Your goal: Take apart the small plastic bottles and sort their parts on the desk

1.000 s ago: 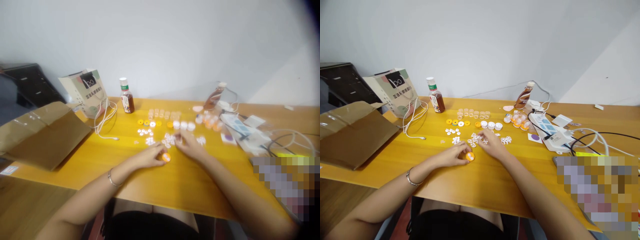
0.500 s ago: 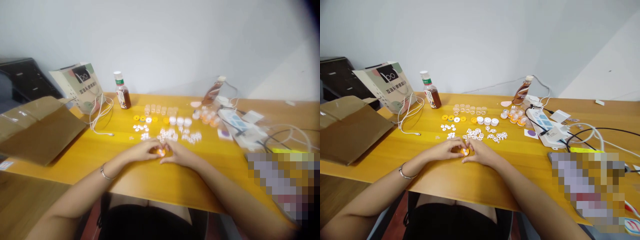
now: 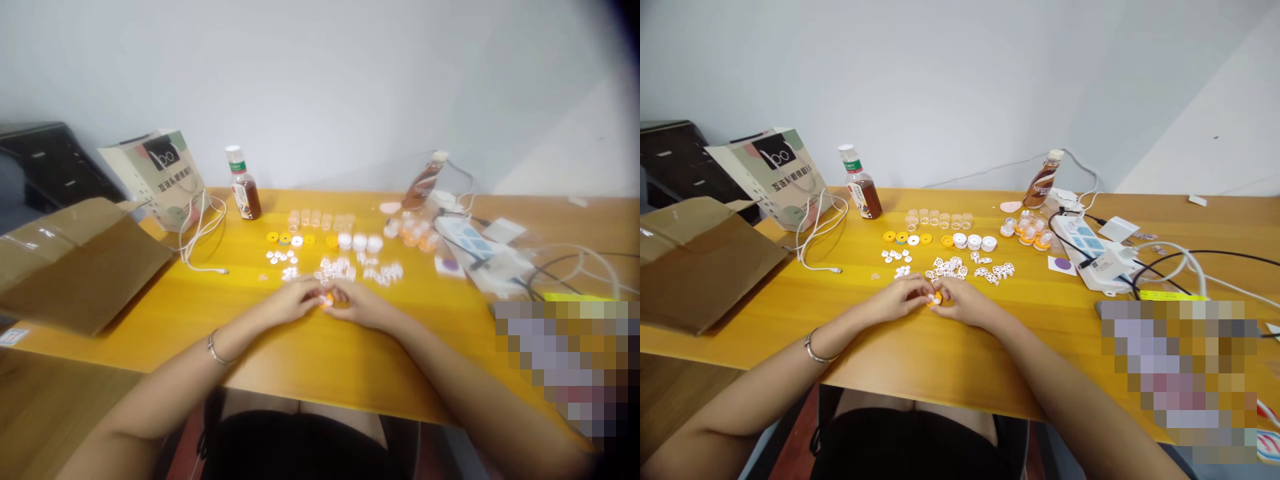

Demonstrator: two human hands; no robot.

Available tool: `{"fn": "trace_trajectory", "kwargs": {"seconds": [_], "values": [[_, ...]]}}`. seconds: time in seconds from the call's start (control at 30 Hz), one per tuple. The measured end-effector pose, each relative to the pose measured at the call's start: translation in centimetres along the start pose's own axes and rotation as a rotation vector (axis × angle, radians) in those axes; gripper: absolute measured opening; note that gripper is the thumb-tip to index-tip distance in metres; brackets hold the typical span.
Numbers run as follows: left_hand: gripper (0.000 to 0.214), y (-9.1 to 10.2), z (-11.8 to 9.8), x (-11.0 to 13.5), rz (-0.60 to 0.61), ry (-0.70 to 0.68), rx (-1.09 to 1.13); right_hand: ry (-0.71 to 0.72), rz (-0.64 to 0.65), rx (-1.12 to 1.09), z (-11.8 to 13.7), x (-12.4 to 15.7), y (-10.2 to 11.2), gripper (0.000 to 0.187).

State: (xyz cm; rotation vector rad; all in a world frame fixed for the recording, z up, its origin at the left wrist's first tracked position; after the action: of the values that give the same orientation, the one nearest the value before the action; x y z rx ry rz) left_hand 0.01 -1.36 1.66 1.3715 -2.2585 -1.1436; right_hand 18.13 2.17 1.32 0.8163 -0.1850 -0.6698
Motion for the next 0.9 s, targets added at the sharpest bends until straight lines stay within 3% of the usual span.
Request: {"fn": "trace_trajectory", "kwargs": {"seconds": [0.17,0.5,0.77,0.9], "values": [[0.013,-0.2,-0.1,-0.2,-0.032,-0.02,-0.06,-0.01,-0.015,-0.012,-0.4,-0.2,-0.2,0.02],[0.005,-0.6,0.7,-0.1,-0.003,0.082,-0.023,0.028,0.011,-0.01,0.3,0.0,0.3,0.015],[0.004,-0.5,-0.1,0.2,-0.027,0.032,-0.012,0.065,0.021,0.007,0.2,0.0,0.2,0.011],[0.003,0.5,0.0,0.2,-0.06,0.015,0.012,0.056,0.016,0.008,0.1,0.1,0.2,0.015]]}}
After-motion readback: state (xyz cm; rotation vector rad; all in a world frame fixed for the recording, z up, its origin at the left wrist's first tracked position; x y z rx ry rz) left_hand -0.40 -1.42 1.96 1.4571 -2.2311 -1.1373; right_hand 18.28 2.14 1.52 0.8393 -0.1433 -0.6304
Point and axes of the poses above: each hand's wrist, its own x-axis away from the middle knuckle, its own y-axis out of the back of the hand, z = x × y, the point moved 1 cm from there along -x, towards the middle knuckle, and after that the axes turned 1 degree about x, right-handed, at the moved point
